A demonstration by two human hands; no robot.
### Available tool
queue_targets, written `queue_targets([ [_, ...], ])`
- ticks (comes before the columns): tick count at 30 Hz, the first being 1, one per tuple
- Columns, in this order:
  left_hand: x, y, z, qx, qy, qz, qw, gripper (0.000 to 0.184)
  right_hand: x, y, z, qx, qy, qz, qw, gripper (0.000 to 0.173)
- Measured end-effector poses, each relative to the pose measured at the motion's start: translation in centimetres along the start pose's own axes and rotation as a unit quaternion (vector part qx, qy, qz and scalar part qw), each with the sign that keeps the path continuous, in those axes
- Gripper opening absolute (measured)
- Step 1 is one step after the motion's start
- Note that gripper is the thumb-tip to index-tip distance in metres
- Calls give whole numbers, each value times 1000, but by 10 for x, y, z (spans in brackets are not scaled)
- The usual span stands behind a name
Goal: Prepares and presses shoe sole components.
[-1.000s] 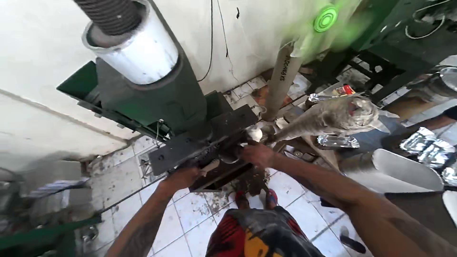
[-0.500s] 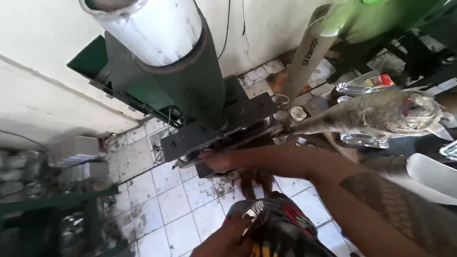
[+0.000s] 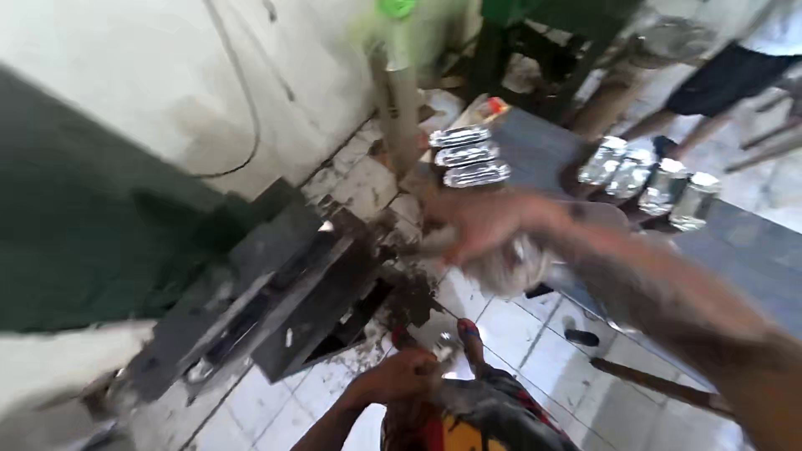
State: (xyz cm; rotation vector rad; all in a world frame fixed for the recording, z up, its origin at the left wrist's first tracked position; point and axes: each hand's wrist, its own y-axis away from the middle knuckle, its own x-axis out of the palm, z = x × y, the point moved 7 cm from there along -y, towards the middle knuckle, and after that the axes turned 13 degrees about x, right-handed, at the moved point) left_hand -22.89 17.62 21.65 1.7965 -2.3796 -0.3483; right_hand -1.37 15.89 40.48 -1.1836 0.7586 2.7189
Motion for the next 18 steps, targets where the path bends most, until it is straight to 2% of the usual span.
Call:
queue_targets([
  [1, -21, -21, -5, -28, -60, -34, 997, 23, 35, -7, -61, -21, 18, 32, 999, 77],
  [2, -42, -45, -12, -57, -122, -59, 989, 26, 72, 0, -116, -2, 16, 71, 997, 87],
  [4, -79, -105, -33, -88, -222, -62, 969, 37, 143, 34, -211, 122, -7, 96, 988, 96],
  [6, -104, -177, -55, -92, -307, -29, 947, 43, 206, 63, -285, 267, -6, 87, 960, 98],
  [8, -120, -247, -66, -58, -395, 13, 917, 33, 263, 78, -344, 357, 4, 62, 932, 97],
  [11, -132, -329, -75, -7, -479, 113, 871, 17, 295, 79, -390, 387, -12, 49, 921, 93],
  [14, -141, -370, -64, 13, -518, 198, 832, 23, 300, 72, -400, 378, -20, 67, 923, 94],
  [18, -146, -388, -39, 29, -521, 199, 830, 25, 293, 74, -401, 387, -40, 52, 920, 89],
])
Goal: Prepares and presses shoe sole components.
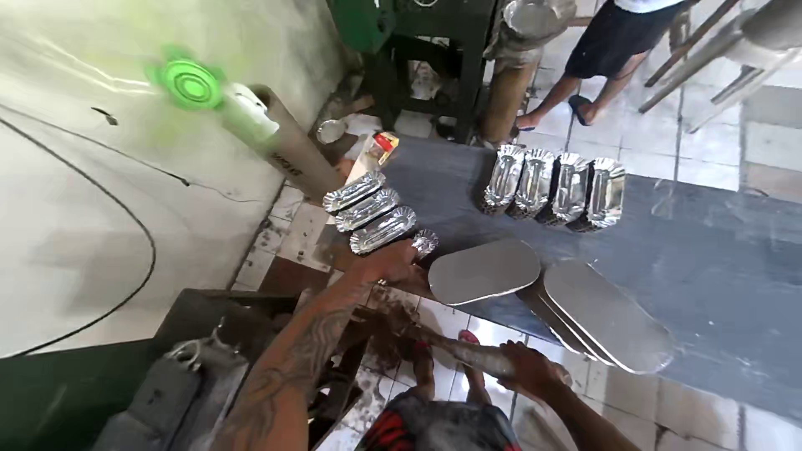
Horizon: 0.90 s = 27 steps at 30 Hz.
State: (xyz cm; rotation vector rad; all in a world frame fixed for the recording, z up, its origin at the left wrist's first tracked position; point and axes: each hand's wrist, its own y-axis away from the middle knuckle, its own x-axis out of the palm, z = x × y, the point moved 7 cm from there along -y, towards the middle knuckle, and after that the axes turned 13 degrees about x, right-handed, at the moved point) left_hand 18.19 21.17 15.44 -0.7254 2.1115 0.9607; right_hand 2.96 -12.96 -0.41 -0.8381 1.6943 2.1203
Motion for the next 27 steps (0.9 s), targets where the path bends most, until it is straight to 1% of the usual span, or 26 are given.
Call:
queue_targets([
  [2, 10, -2, 4, 13, -8, -16, 1000, 26, -4, 10, 5, 5, -7, 2, 1000, 90],
  [4, 8, -4, 2, 27, -10, -20, 999, 27, -10, 13, 6, 28, -35, 2, 999, 91],
  [6, 8, -5, -2, 45, 16, -23, 999, 25, -12, 21, 8, 53, -113, 11, 992, 76],
  [7, 8, -4, -5, 49, 27, -27, 998, 21, -19, 34, 14, 59, -169, 22, 984, 66],
  [8, 7, -4, -7, 52, 39, -33, 997, 18, -37, 55, 23, 45, -232, 19, 972, 58],
  [9, 8, -5, -7, 52, 46, -37, 997, 17, -65, 85, 35, 7, -303, -8, 953, 52],
  [10, 10, -6, -7, 54, 49, -45, 996, 18, -99, 120, 45, -45, -367, -71, 926, 45],
  [11, 10, -5, -6, 59, 48, -56, 996, 21, -135, 153, 51, -104, -397, -172, 896, 40],
  [12, 9, -4, -5, 63, 48, -65, 995, 28, -171, 181, 50, -141, -373, -293, 869, 39],
  [13, 6, -2, -4, 67, 53, -78, 993, 33, -202, 200, 43, -146, -302, -409, 849, 41],
  [14, 1, 0, -6, 67, 59, -93, 992, 36, -226, 204, 32, -130, -212, -482, 840, 47],
  [15, -10, 3, -13, 65, 67, -121, 988, 36, -240, 195, 18, -107, -137, -494, 852, 56],
  [16, -24, 10, -26, 53, 82, -157, 983, 35, -246, 179, 5, -87, -81, -473, 873, 62],
  [17, -40, 19, -41, 33, 95, -202, 974, 35, -244, 162, -6, -78, -57, -437, 894, 62],
  [18, -55, 27, -64, 18, 100, -255, 962, 34, -240, 151, -12, -93, -60, -417, 902, 55],
  [19, -65, 30, -95, 3, 108, -279, 954, 36, -237, 148, -16, -115, -87, -410, 901, 46],
  [20, -68, 25, -130, -2, 111, -268, 957, 41, -237, 148, -20, -139, -124, -403, 896, 41],
  [21, -64, 13, -162, 2, 100, -232, 968, 46, -239, 149, -23, -161, -161, -387, 893, 39],
  [22, -54, -6, -185, 7, 81, -174, 981, 50, -240, 148, -25, -175, -191, -365, 894, 40],
  [23, -41, -25, -197, 17, 67, -107, 992, 49, -240, 148, -26, -183, -211, -343, 897, 41],
  [24, -31, -43, -197, 31, 65, -52, 996, 43, -241, 148, -27, -187, -224, -327, 899, 42],
  [25, -28, -55, -190, 53, 75, -14, 996, 36, -243, 147, -29, -189, -231, -317, 900, 43],
  [27, -34, -62, -174, 110, 154, 51, 981, 36, -246, 145, -32, -188, -244, -307, 901, 44],
])
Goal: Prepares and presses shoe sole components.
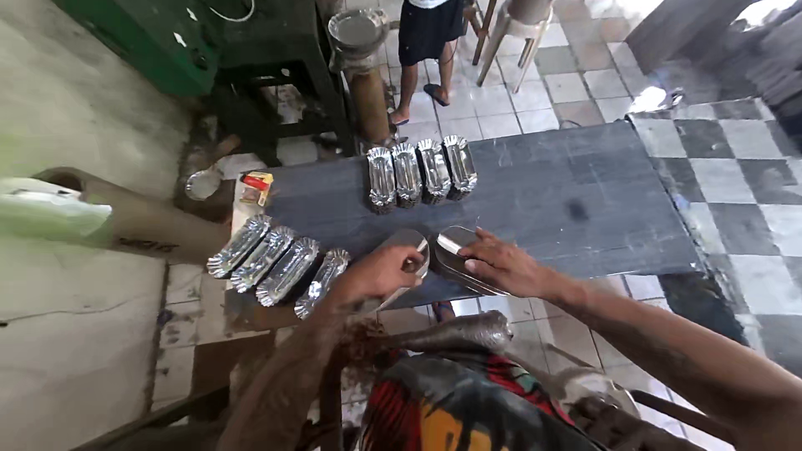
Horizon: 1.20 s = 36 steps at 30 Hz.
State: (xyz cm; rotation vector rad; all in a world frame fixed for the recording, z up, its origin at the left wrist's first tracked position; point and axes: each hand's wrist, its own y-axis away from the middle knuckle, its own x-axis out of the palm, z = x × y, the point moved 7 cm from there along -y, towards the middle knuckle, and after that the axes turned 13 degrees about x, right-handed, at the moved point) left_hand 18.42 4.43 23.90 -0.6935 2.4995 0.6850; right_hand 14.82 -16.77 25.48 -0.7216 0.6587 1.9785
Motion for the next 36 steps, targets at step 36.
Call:
queue_targets([
  [36, 206, 86, 67, -15, 459, -316, 831, 25, 176, 72, 30, 65, -250, 142, 955, 27],
])
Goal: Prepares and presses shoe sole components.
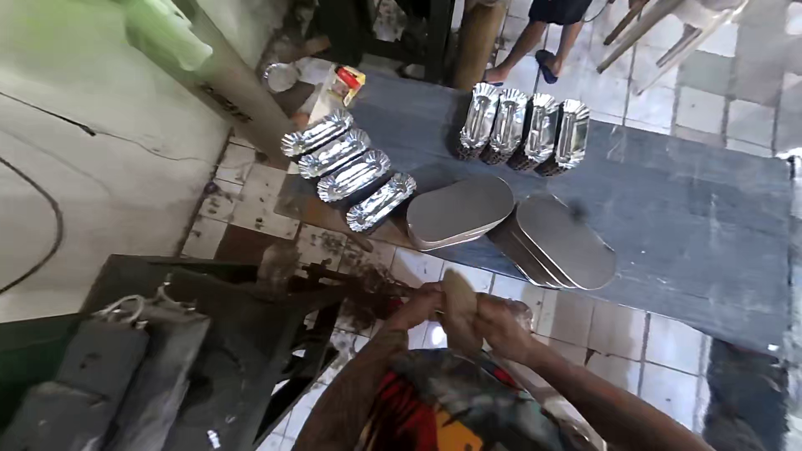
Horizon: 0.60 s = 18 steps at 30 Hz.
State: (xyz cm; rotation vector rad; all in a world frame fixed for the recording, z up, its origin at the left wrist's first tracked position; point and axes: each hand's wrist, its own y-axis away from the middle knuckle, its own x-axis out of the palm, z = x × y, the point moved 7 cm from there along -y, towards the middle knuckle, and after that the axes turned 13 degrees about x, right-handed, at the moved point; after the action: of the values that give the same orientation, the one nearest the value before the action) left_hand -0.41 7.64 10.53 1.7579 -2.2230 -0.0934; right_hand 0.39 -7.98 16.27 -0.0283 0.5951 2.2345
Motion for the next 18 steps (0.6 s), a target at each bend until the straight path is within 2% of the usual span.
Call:
queue_targets([
  [1, 8, -21, 38, -35, -127, 101, 986, 29, -1, 12, -26, 15, 141, 23, 990, 34],
  [2, 16, -42, 73, -55, -230, 172, 956, 35, 1, 24, -53, 55, 249, 74, 964, 39],
  [3, 25, -63, 102, -81, -306, 208, 926, 41, 4, 39, -81, 116, 308, 125, 936, 41],
  [5, 39, -93, 138, -156, -386, 213, 884, 55, 7, 74, -128, 236, 342, 200, 887, 39],
  [6, 43, -100, 148, -188, -393, 201, 877, 59, 9, 87, -137, 256, 341, 213, 879, 36],
  [8, 49, -95, 149, -225, -353, 182, 890, 59, 14, 103, -132, 304, 319, 222, 870, 36],
  [11, 42, -79, 122, -236, -321, 214, 892, 61, 21, 108, -120, 343, 295, 216, 865, 39],
  [13, 25, -69, 84, -197, -351, 232, 885, 64, 27, 102, -113, 356, 299, 244, 851, 41],
  [14, 12, -56, 56, -168, -362, 212, 892, 62, 32, 99, -119, 334, 316, 266, 847, 39],
  [15, -4, -37, 19, -134, -349, 164, 913, 57, 35, 99, -123, 288, 324, 275, 858, 37],
  [17, -35, 12, -64, -46, -240, 23, 969, 50, 35, 96, -119, 195, 318, 269, 888, 35],
  [18, -51, 40, -104, 9, -188, -30, 982, 47, 34, 92, -122, 166, 321, 268, 893, 35],
])
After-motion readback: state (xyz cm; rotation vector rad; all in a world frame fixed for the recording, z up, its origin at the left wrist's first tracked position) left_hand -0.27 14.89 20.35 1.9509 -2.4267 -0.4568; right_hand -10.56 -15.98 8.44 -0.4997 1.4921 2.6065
